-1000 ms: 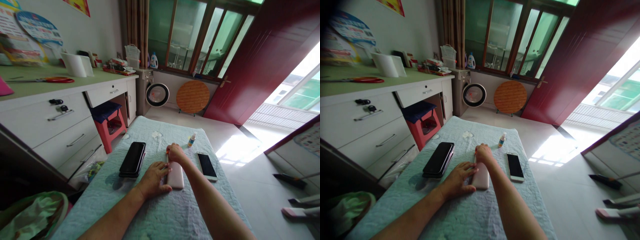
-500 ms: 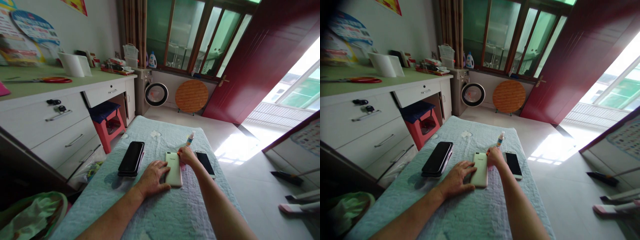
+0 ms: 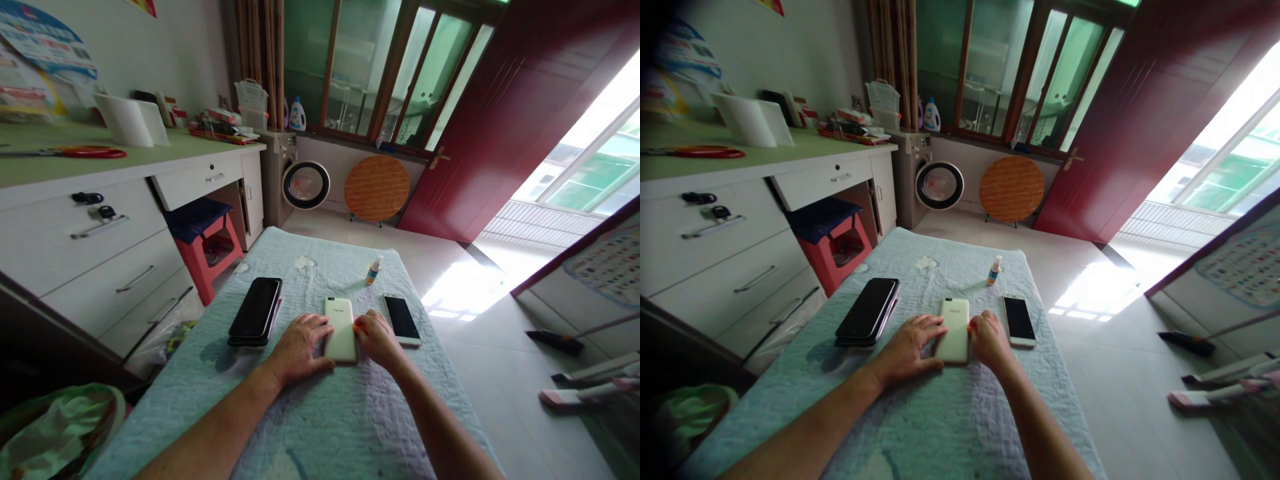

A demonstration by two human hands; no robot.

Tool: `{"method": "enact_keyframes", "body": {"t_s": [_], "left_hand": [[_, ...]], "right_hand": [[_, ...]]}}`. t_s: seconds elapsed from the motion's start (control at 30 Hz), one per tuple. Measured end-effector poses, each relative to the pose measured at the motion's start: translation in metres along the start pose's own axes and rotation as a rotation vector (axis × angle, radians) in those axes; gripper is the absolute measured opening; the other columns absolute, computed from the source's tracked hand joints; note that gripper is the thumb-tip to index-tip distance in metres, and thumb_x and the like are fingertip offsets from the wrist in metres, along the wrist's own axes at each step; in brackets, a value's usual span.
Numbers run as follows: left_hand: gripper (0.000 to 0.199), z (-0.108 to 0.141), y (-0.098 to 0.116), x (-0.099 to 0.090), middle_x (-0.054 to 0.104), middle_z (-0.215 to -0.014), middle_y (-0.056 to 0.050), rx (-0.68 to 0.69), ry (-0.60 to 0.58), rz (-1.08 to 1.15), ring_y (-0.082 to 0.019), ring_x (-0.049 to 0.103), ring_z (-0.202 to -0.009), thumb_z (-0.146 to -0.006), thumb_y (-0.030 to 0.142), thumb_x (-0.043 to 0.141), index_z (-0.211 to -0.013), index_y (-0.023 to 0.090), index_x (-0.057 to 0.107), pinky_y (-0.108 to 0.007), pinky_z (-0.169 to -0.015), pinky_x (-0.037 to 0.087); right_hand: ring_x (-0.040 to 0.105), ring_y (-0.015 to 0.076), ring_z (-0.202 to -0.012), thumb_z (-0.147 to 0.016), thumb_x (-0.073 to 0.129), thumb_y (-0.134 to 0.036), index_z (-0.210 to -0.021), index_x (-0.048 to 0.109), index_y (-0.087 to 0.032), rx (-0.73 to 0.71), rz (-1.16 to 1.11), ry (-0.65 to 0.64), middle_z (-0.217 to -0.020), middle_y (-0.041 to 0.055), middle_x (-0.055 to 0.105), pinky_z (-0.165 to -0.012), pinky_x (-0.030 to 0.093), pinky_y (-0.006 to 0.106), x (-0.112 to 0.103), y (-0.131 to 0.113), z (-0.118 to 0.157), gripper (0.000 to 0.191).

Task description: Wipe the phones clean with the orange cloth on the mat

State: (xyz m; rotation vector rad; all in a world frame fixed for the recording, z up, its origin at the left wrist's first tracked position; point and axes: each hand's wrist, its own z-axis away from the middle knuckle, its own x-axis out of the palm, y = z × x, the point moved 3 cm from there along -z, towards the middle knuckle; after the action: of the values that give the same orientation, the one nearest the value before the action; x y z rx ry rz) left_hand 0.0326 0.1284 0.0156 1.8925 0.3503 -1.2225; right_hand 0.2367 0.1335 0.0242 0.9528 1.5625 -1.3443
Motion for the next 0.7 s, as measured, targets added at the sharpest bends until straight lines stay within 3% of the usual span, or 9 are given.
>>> {"method": "enact_keyframes", "body": {"t_s": [0.37,0.53,0.7], "left_hand": [[0.066,0.0,0.002,0.0,0.054,-0.137,-0.01,-0.02,0.012,-0.039,-0.032,0.046,-0.126,-0.069,0.05,0.077,-0.126,0.022,0.06,-0.046,-0.11,0.031],[0.066,0.0,0.002,0.0,0.053,-0.138,-0.01,-0.019,0.015,-0.035,-0.031,0.045,-0.127,-0.069,0.049,0.077,-0.127,0.023,0.06,-0.046,-0.111,0.03],[0.07,-0.001,0.0,0.001,0.052,-0.139,-0.011,-0.021,-0.005,-0.022,-0.033,0.045,-0.128,-0.069,0.057,0.076,-0.127,0.022,0.06,-0.047,-0.111,0.029]], "right_hand": [[0.053,0.0173,-0.084,-0.083,0.05,-0.01,-0.079,0.068,-0.018,-0.012,-0.112,-0.071,-0.085,0.0046,0.059,-0.077,0.037,0.026,-0.01,-0.015,0.057,0.02],[0.055,0.0166,-0.085,-0.08,0.053,-0.01,-0.077,0.067,-0.02,-0.059,-0.225,-0.202,-0.084,0.0027,0.059,-0.075,0.038,0.025,-0.022,-0.024,0.065,0.018],[0.054,0.0151,-0.086,-0.084,0.051,-0.011,-0.083,0.067,-0.02,-0.135,-0.247,-0.053,-0.088,0.0023,0.057,-0.076,0.038,0.024,-0.023,-0.031,0.051,0.018]]}}
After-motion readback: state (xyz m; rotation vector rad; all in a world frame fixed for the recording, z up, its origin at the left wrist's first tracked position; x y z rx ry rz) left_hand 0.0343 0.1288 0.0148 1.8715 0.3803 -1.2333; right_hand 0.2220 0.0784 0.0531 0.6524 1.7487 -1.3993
